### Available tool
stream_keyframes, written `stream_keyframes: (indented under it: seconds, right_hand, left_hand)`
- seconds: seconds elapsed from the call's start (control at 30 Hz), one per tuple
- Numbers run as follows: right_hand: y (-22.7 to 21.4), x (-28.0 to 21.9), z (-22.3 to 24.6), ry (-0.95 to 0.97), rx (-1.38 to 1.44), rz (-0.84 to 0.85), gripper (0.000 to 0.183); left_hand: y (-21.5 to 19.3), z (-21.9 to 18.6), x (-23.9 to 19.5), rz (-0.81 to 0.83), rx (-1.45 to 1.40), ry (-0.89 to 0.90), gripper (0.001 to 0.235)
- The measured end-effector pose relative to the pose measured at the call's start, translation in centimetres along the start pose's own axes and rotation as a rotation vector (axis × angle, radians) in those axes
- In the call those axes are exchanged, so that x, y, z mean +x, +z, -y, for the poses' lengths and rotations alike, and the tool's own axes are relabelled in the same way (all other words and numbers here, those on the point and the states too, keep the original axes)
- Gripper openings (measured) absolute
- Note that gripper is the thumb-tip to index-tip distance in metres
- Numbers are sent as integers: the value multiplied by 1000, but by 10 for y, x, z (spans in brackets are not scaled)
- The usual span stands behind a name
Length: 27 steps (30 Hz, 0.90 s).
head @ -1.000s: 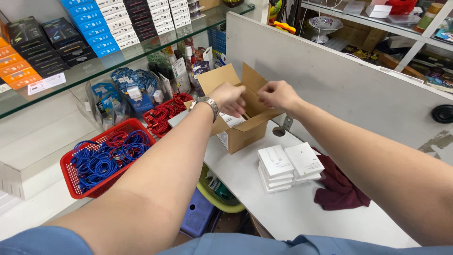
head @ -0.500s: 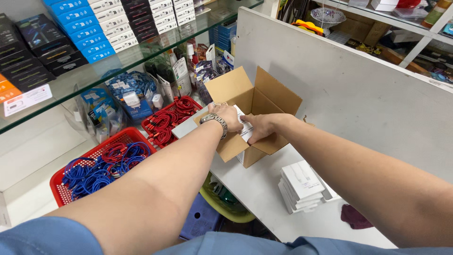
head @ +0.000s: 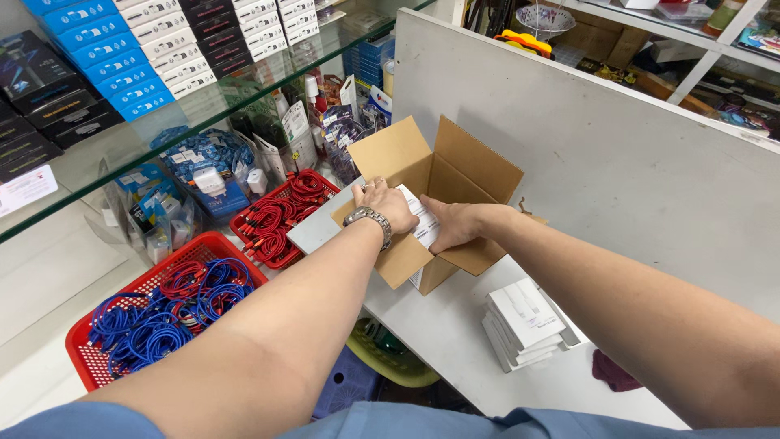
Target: The person unpacks small white boxes from a cardboard carton, wipes each with a maroon cloth, and places them into a second cardboard box. The person repeats this process for multiple units, stacking them neatly inside the second box.
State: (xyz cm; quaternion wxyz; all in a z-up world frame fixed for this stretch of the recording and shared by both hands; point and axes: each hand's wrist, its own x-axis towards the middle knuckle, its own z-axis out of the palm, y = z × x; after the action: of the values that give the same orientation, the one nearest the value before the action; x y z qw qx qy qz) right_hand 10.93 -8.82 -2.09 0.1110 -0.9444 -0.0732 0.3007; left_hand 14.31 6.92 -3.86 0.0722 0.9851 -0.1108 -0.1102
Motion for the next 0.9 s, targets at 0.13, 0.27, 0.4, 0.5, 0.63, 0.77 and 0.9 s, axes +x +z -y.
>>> stream_keyframes:
  seconds: [0.13, 0.27, 0.4, 0.5, 0.63, 0.77, 0.9]
  right_hand:
    - [0, 3, -7, 15, -36, 30, 134]
    - [-1, 6, -6, 22, -40, 23, 136]
    - [2, 3, -6, 33, 8, 2, 140]
    - [4, 1, -4, 35, 37, -10, 140]
    - [6, 1, -5, 21, 46, -45, 140]
    - [8, 4, -8, 17, 1, -88, 141]
    - [6, 5, -10, -1, 50, -17, 135]
  left_hand:
    - [-9, 10, 12, 130, 19, 43, 88]
    - [-8, 24, 19, 126, -61, 98, 115]
    - [6, 25, 20, 45, -121, 88, 108]
    - [9, 25, 20, 43, -131, 86, 102]
    - [6, 23, 18, 57, -141, 77, 94]
    - [4, 22, 14, 50, -152, 81, 89]
    - [4, 22, 12, 41, -135, 84, 84]
